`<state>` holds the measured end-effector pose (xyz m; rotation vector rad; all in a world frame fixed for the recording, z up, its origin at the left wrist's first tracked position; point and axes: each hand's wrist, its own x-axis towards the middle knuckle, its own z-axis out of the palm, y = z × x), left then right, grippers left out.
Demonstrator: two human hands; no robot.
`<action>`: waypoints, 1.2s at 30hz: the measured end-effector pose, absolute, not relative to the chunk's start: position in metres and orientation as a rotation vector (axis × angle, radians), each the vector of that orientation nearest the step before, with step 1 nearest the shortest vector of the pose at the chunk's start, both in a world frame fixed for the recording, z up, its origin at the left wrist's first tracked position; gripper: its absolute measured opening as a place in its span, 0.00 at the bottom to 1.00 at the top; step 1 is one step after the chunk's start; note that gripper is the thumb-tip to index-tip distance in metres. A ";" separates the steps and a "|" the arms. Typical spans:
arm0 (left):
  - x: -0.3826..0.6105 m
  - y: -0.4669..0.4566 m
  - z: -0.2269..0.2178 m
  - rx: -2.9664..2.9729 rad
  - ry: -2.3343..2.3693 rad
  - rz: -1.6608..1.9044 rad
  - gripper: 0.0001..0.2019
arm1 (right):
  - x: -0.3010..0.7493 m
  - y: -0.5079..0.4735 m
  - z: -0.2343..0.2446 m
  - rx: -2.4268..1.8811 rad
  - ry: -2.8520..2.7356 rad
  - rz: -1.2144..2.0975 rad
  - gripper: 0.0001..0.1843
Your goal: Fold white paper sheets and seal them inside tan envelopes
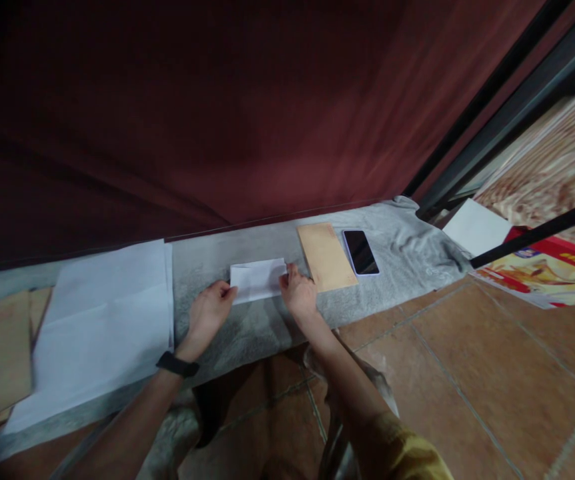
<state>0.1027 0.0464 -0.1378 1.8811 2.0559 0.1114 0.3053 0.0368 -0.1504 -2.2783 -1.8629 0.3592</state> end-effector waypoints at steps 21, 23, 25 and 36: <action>0.107 0.052 -0.135 1.899 2.103 0.026 0.16 | 0.309 0.043 -0.148 -2.314 -1.829 0.430 0.18; 0.107 0.053 -0.135 1.900 2.103 0.030 0.16 | 0.309 0.043 -0.149 -2.309 -1.847 0.417 0.18; 0.107 0.054 -0.135 1.907 2.102 0.039 0.17 | 0.309 0.042 -0.149 -2.308 -1.856 0.402 0.18; 0.108 0.052 -0.138 1.955 2.135 0.059 0.16 | 0.302 0.042 -0.156 -2.319 -1.961 0.192 0.18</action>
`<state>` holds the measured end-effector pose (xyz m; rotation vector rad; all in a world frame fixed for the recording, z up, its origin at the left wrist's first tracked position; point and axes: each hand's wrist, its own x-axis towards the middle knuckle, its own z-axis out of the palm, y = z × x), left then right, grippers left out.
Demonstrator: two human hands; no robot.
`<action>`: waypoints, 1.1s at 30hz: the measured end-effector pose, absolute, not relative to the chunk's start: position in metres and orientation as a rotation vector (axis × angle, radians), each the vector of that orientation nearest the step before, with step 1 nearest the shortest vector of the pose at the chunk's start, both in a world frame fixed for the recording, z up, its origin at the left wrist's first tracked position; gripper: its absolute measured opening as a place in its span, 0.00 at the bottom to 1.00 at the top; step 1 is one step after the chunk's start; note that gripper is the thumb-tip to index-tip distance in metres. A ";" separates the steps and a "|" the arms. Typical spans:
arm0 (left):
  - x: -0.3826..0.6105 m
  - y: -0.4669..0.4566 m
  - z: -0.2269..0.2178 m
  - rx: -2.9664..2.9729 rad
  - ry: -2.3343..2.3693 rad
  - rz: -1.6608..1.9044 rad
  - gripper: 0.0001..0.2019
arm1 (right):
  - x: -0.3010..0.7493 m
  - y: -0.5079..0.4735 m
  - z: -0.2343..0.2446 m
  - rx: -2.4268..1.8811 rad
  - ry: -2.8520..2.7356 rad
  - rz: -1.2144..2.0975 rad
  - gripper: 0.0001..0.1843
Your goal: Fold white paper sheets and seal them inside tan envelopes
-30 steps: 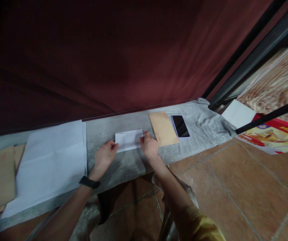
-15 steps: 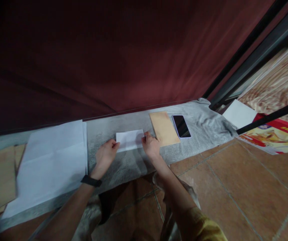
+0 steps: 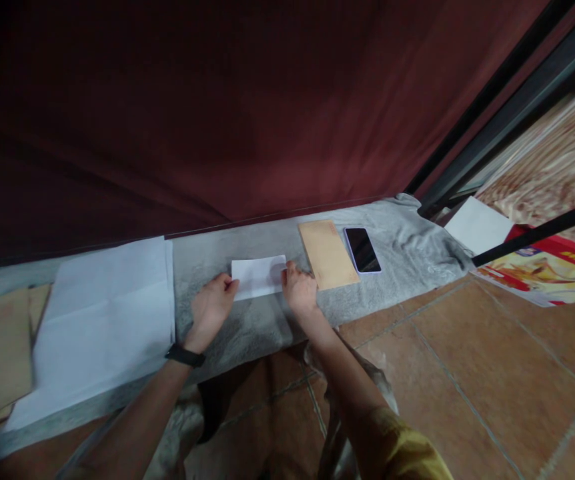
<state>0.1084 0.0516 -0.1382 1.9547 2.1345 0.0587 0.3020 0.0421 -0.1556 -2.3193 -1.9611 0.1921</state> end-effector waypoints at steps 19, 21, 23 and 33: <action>0.113 0.048 -0.138 1.970 2.182 0.049 0.18 | 0.298 0.039 -0.164 -2.227 -2.084 0.015 0.18; 0.113 0.048 -0.139 1.986 2.187 0.051 0.18 | 0.298 0.039 -0.164 -2.228 -2.083 0.019 0.18; 0.114 0.048 -0.139 2.000 2.188 0.054 0.18 | 0.298 0.038 -0.163 -2.230 -2.089 0.030 0.19; 0.115 0.043 -0.135 2.159 2.197 0.085 0.18 | 0.296 0.039 -0.159 -2.252 -2.107 0.070 0.21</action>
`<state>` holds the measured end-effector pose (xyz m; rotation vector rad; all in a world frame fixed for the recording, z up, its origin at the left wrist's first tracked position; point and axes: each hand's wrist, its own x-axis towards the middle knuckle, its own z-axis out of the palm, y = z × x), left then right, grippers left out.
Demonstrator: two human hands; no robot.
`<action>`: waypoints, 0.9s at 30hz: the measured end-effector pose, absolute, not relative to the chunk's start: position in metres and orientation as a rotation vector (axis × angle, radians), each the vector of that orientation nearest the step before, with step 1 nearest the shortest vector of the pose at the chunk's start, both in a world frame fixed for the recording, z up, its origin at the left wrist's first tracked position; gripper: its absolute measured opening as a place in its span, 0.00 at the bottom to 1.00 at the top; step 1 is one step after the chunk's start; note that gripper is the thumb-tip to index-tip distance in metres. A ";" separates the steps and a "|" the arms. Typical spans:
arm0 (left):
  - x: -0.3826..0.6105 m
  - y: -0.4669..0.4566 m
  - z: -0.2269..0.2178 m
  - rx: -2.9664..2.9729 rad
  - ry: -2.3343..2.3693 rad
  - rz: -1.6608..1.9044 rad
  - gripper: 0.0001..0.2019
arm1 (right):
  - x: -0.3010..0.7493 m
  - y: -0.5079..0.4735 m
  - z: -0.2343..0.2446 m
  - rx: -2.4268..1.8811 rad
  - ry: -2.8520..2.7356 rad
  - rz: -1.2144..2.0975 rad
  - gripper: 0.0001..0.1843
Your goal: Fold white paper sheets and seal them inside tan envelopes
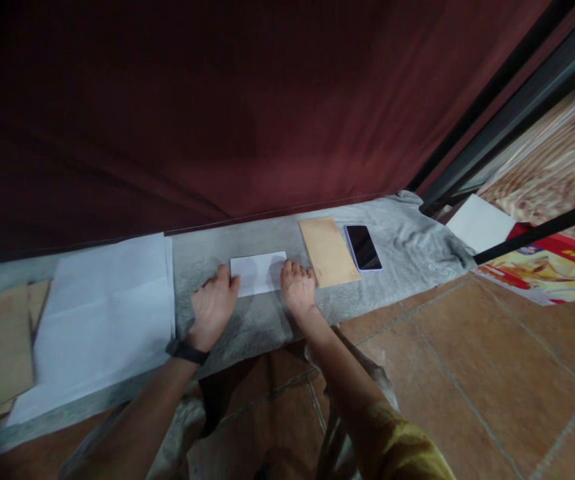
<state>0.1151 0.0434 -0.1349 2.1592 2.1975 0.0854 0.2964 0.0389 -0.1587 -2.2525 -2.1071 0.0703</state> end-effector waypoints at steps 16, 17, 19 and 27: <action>0.136 -0.005 -0.177 2.734 1.370 0.380 0.29 | 0.297 0.036 -0.160 -2.202 -2.119 0.030 0.20; 0.134 -0.005 -0.177 2.736 1.364 0.368 0.29 | 0.297 0.036 -0.159 -2.204 -2.120 0.029 0.20; 0.132 -0.005 -0.177 2.737 1.359 0.354 0.29 | 0.297 0.036 -0.159 -2.211 -2.121 0.035 0.21; 0.131 -0.004 -0.175 2.737 1.330 0.342 0.29 | 0.296 0.034 -0.158 -2.233 -2.101 0.062 0.20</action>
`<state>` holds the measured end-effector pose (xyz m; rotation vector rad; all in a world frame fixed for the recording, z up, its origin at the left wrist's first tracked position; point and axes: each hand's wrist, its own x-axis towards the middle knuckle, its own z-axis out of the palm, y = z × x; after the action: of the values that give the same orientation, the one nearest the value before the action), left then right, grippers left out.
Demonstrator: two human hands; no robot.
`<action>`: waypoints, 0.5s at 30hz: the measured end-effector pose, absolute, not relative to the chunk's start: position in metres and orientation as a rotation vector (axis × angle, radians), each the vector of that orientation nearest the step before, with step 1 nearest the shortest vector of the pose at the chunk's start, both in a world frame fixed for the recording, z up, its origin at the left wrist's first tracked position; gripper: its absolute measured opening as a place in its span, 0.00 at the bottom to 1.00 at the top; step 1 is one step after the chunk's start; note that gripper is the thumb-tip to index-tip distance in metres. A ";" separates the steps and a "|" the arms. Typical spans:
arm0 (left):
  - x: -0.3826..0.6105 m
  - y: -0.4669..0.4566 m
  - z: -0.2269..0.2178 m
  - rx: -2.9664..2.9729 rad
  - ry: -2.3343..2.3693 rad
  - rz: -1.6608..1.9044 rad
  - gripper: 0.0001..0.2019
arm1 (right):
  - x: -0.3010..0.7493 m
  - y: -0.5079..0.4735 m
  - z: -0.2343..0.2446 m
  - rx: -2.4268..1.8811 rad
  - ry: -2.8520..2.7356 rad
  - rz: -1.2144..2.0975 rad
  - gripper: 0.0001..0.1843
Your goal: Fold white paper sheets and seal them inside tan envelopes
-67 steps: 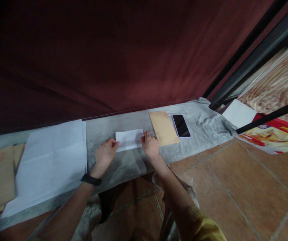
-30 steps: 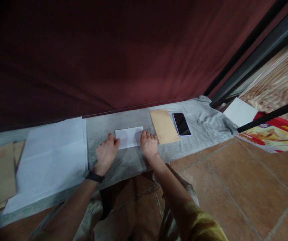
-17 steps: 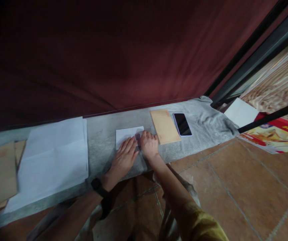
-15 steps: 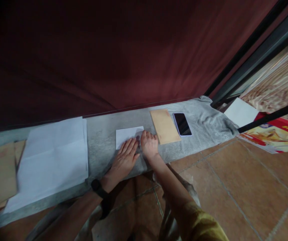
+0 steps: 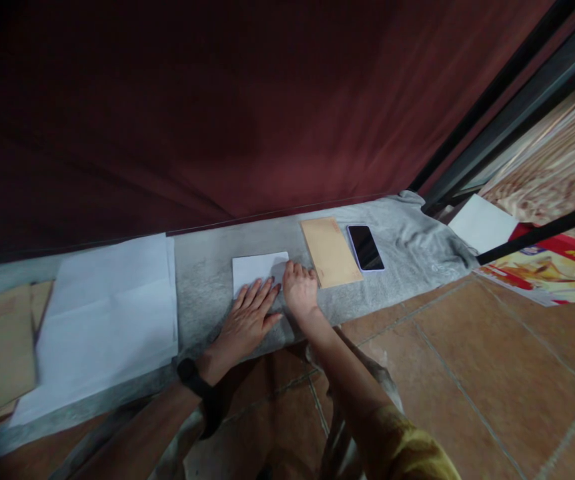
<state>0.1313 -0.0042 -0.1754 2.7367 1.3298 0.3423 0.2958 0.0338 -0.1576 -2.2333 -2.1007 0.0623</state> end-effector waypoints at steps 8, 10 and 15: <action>0.130 -0.003 -0.176 2.748 1.320 0.337 0.28 | 0.293 0.032 -0.151 -1.938 -2.084 0.151 0.22; 0.130 -0.004 -0.176 2.766 1.302 0.316 0.26 | 0.289 0.033 -0.154 -1.736 -2.147 0.269 0.24; 0.128 -0.005 -0.175 2.798 1.276 0.264 0.23 | 0.282 0.031 -0.171 -1.573 -2.330 0.351 0.29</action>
<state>0.1283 -0.0047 -0.1751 2.7980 1.2764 0.2643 0.2823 0.0311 -0.1707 -1.5730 -2.3300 0.3510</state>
